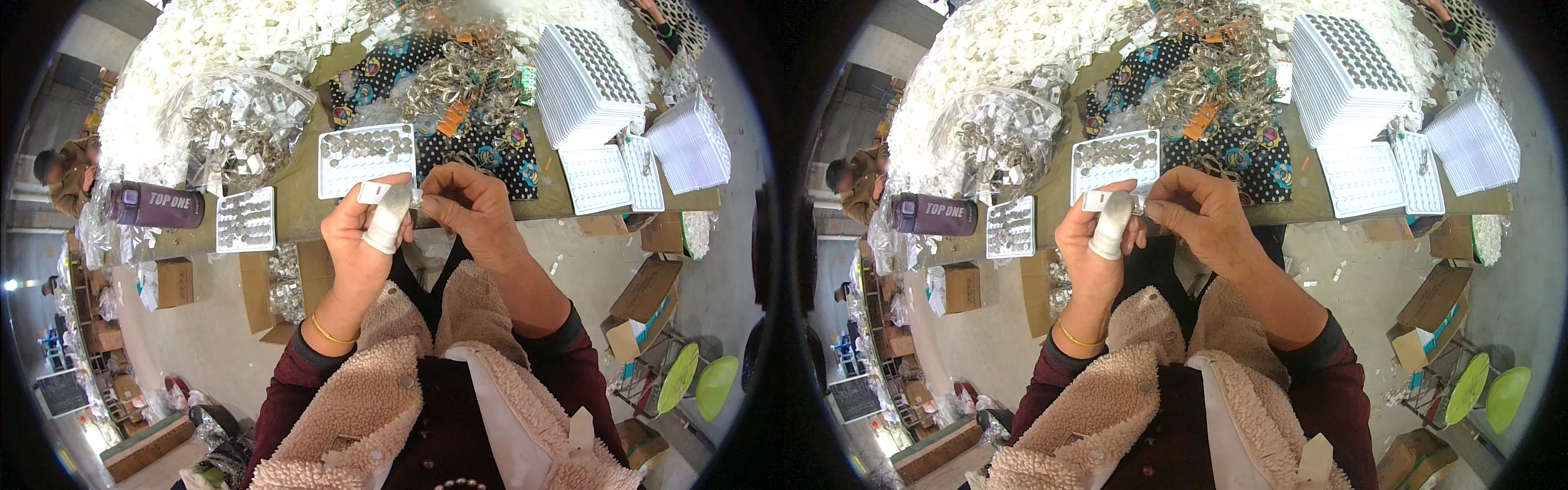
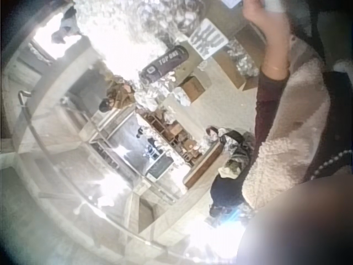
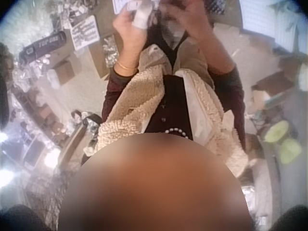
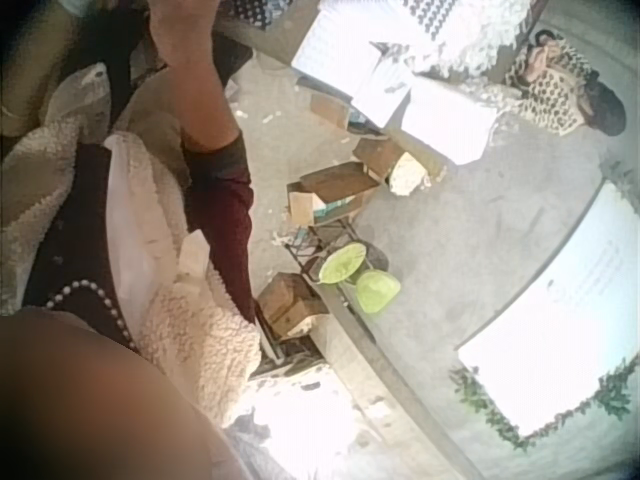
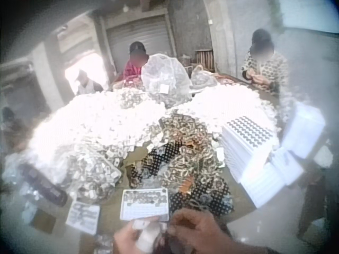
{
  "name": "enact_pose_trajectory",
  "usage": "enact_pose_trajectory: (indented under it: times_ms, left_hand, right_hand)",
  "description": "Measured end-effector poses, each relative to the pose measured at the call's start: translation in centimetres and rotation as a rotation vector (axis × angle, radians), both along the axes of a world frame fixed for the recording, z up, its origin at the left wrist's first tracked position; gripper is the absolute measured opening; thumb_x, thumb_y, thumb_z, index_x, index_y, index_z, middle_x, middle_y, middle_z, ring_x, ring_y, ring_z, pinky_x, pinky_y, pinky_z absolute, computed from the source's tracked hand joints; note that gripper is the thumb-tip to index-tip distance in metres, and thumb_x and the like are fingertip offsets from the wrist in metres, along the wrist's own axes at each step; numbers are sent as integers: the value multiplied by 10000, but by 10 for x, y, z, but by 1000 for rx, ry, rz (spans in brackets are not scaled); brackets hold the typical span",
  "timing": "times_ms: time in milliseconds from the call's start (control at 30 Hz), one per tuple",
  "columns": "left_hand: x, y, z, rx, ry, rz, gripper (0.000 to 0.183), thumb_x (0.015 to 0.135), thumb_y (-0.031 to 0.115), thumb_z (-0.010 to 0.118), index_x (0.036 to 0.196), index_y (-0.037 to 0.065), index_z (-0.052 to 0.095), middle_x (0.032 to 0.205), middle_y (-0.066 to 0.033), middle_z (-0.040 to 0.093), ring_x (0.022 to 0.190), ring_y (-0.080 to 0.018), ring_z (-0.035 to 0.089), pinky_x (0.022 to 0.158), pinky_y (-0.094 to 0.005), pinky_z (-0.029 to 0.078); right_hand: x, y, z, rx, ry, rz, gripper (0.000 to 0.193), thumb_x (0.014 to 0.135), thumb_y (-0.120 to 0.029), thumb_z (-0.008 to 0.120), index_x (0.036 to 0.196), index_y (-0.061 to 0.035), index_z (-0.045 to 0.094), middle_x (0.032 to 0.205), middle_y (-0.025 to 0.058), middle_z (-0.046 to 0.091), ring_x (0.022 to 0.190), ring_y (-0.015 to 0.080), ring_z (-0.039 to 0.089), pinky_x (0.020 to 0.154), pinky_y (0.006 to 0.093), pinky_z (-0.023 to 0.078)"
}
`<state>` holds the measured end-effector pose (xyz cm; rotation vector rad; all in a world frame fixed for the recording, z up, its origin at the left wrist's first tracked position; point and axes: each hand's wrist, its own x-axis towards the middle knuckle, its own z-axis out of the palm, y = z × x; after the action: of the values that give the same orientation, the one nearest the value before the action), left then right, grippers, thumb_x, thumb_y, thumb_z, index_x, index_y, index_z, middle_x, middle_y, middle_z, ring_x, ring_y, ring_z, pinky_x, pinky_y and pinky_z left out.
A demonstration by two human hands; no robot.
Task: The person repeatedly picks small LED modules from a tray, inserts them into a white plastic housing, and tests them by activating a light. They place tested units into a clear plastic bag and continue the cycle with additional LEDs from the tray.
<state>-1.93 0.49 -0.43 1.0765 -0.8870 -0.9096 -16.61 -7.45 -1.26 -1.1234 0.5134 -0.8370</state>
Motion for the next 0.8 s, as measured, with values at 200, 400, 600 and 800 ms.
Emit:
enact_pose_trajectory:
  times_ms: [200, 400, 600, 800]
  left_hand:
    - [11, -2, -5, 63, 167, -119, 272, 997, 159, 614, 1168, -39, 692, 718, 9, 611, 580, -36, 497, 560, -200, 421]
    - [13, -3, -11, 36, -8, -30, 266, 1003, 201, 621, 1099, -23, 729, 732, 37, 585, 638, -32, 491, 592, -201, 388]
    - [14, 7, -13, 69, -86, 13, 294, 998, 236, 630, 1098, -23, 729, 814, 11, 644, 695, -45, 531, 630, -209, 419]
    - [13, 12, -17, 96, -31, 30, 250, 1022, 177, 588, 1116, -6, 730, 745, 22, 627, 663, -32, 501, 597, -198, 396]
  right_hand:
    - [10, -2, 0, -795, 205, -328, 186, 795, -64, 744, 933, -84, 621, 957, 24, 616, 884, 197, 590, 800, 348, 424]
    - [11, -2, 1, -1280, 372, -412, 262, 721, -121, 747, 952, -118, 623, 962, 21, 590, 847, 232, 550, 785, 385, 381]
    - [19, 2, -6, -1419, 364, -464, 282, 703, -111, 721, 971, -95, 636, 943, 10, 592, 796, 201, 548, 768, 384, 391]
    - [20, 9, -7, -1423, 427, -459, 320, 696, -106, 712, 1008, -73, 654, 914, 1, 568, 788, 196, 537, 758, 376, 395]
